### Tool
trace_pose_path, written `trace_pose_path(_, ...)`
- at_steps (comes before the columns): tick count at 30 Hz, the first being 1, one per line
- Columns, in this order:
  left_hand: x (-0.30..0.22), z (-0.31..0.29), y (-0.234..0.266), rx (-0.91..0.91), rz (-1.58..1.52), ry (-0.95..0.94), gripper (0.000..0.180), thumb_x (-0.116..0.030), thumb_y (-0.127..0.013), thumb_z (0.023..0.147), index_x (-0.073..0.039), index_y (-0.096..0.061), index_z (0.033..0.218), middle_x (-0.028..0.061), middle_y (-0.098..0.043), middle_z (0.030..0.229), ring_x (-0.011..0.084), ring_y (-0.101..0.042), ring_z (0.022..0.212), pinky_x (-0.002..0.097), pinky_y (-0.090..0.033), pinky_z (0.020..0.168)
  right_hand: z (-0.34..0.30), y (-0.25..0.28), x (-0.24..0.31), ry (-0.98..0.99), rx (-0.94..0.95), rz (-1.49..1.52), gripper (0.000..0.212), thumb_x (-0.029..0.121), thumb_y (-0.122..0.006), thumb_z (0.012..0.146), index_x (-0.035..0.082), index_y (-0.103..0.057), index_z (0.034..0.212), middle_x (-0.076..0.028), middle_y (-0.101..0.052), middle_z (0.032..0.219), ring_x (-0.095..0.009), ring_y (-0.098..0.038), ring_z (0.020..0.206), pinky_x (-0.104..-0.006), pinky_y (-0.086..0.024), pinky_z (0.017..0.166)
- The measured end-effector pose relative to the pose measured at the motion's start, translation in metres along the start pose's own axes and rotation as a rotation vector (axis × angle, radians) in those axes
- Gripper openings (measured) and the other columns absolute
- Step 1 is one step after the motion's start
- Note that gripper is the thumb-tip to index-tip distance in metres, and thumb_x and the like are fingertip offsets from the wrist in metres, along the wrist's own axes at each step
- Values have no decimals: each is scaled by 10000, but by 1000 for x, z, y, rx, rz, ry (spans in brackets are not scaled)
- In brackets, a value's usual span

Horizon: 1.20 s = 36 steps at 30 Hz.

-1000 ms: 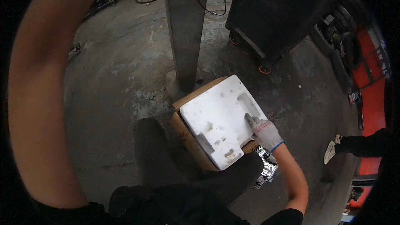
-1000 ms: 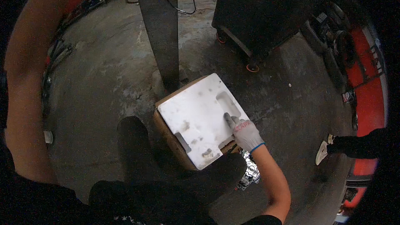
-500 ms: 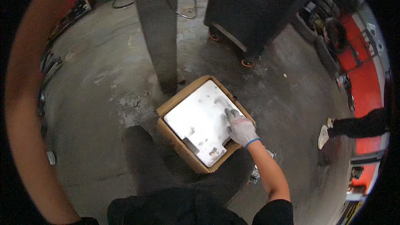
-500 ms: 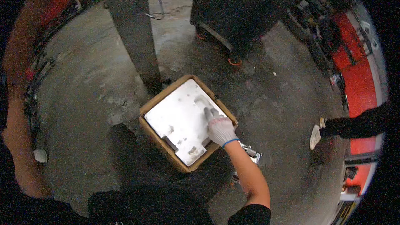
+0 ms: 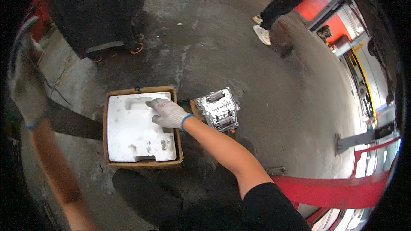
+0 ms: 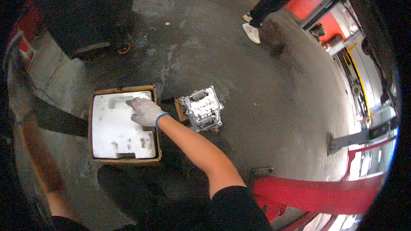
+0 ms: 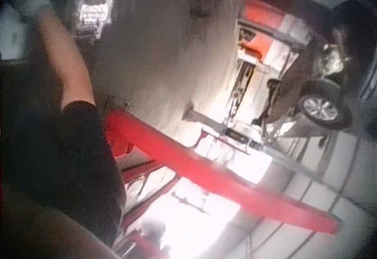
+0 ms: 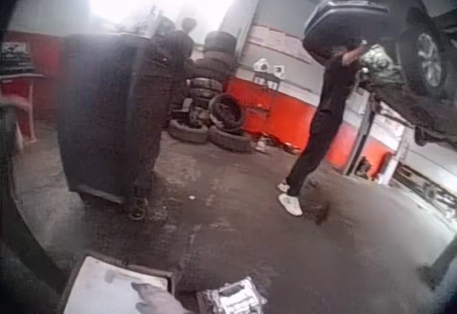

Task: The person unpacks a car part from a cardboard box, removes foam padding, and handles a small metal clip and a wire harness. The person then places the part back into the box and continues to manipulate the wire harness with gloved hands.

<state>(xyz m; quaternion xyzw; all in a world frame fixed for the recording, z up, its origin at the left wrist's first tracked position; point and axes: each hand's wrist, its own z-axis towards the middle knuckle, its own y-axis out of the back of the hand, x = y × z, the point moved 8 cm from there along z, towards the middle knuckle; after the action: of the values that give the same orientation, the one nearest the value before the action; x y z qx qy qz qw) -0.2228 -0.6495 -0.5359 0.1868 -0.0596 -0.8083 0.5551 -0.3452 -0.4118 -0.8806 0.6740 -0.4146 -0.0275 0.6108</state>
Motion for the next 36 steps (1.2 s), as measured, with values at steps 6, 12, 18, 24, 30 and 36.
trace_pose_path(6,-101,-123,-128,106,-1661,789,415,-402,-536,1034,-84,-598,1293,-83,-414,645,61,-334,521,252,-318,503,-116,102,-139,-504,-406,495,532,314,-719,869,46,-623,1318,-201,-728,1112,-241,-707,1005,-378,-558,874)
trace_pose_path(12,-192,-309,-234,60,-1971,1708,664,-665,-430,996,-72,-628,1219,-37,-484,649,69,-322,478,246,-269,429,-166,87,-355,-767,-575,347,429,306,-642,944,-24,-647,1220,-145,-718,917,-202,-676,736,-365,-548,664)
trace_pose_path(18,-214,-485,-339,-70,-1435,2322,713,-674,-351,1013,-97,-546,1385,49,-642,975,106,-377,535,249,-313,451,-263,-12,-540,-1055,-512,132,608,490,-520,971,-45,-652,1228,-274,-702,1097,-367,-678,1084,-442,-504,939)
trace_pose_path(24,-172,-544,-391,-177,-1052,2331,758,-702,-296,1003,-78,-601,1307,82,-686,1012,129,-461,597,262,-331,471,-196,-132,-603,-1038,-563,1025,678,517,-509,993,-19,-539,1407,-190,-599,1388,-335,-612,1202,-403,-453,1036)
trace_pose_path(30,-88,-632,-385,120,-419,2276,848,-746,-311,972,-21,-621,1283,120,-690,985,205,-573,671,353,-423,511,-141,-120,-520,-886,-309,794,728,589,-458,971,16,-529,1415,-299,-529,1415,-436,-521,1299,-447,-409,1088)
trace_pose_path(36,-73,-641,-454,594,-172,1979,963,-780,-309,956,81,-629,1248,202,-682,1149,298,-640,1047,411,-485,887,-134,-138,-549,-790,-275,830,697,576,-385,1010,1,-551,1368,-308,-540,1387,-435,-515,1296,-471,-416,1069)
